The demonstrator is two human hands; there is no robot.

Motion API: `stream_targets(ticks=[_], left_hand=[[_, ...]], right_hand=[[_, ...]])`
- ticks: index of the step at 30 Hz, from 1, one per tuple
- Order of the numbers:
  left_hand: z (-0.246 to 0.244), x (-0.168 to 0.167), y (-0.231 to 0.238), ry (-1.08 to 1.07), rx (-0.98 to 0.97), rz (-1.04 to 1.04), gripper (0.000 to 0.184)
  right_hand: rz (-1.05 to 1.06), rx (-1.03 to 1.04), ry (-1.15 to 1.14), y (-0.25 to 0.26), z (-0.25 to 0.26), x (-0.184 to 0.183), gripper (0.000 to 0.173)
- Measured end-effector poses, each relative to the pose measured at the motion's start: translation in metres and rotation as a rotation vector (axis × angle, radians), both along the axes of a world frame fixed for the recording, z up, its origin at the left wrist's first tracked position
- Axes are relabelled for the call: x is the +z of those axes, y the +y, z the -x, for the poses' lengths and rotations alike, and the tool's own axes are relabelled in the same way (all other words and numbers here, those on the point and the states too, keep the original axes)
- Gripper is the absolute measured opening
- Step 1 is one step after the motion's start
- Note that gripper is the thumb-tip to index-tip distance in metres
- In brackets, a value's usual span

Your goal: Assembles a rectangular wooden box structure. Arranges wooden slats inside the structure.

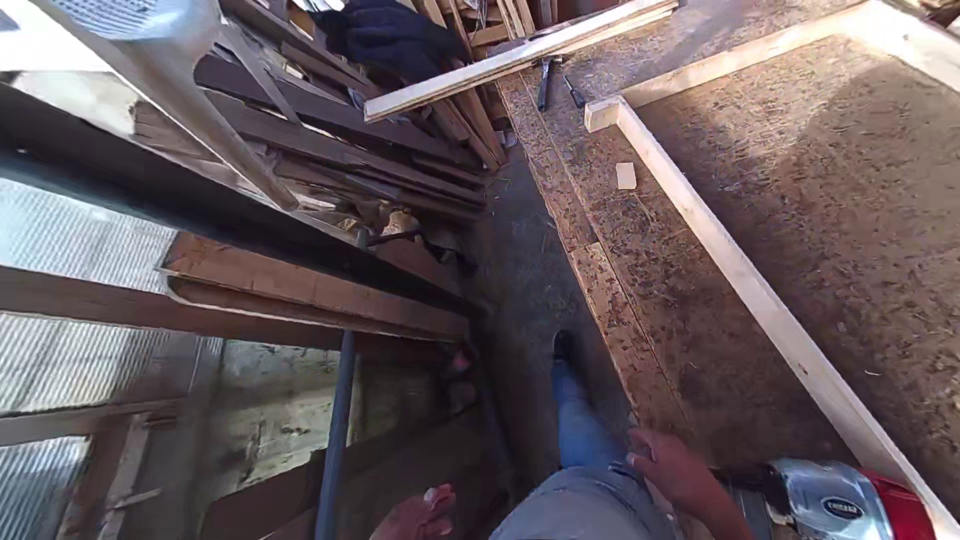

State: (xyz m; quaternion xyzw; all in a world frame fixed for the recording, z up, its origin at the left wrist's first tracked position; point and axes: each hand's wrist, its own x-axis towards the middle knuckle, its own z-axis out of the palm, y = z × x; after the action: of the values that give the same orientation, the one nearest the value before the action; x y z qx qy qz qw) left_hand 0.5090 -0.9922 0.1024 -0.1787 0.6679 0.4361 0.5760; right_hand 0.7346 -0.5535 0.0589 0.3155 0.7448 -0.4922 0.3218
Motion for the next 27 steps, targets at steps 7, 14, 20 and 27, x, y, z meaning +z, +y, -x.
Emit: stream_targets(ticks=[7, 14, 20, 27], left_hand=[[0.263, -0.028, 0.218, 0.762, -0.477, 0.274, 0.042], [0.456, 0.026, 0.386, 1.157, -0.607, 0.113, 0.045], [0.691, 0.009, 0.464, 1.268, -0.561, 0.174, 0.057], [1.005, -0.052, 0.557, 1.422, -0.865, 0.406, 0.099]], right_hand=[[-0.120, 0.016, -0.034, 0.120, 0.194, -0.014, 0.049], [-0.217, -0.103, 0.049, 0.219, 0.378, 0.057, 0.057], [-0.331, -0.267, -0.044, 0.265, 0.450, 0.027, 0.050], [-0.267, -0.561, -0.183, 0.252, 0.592, -0.008, 0.047]])
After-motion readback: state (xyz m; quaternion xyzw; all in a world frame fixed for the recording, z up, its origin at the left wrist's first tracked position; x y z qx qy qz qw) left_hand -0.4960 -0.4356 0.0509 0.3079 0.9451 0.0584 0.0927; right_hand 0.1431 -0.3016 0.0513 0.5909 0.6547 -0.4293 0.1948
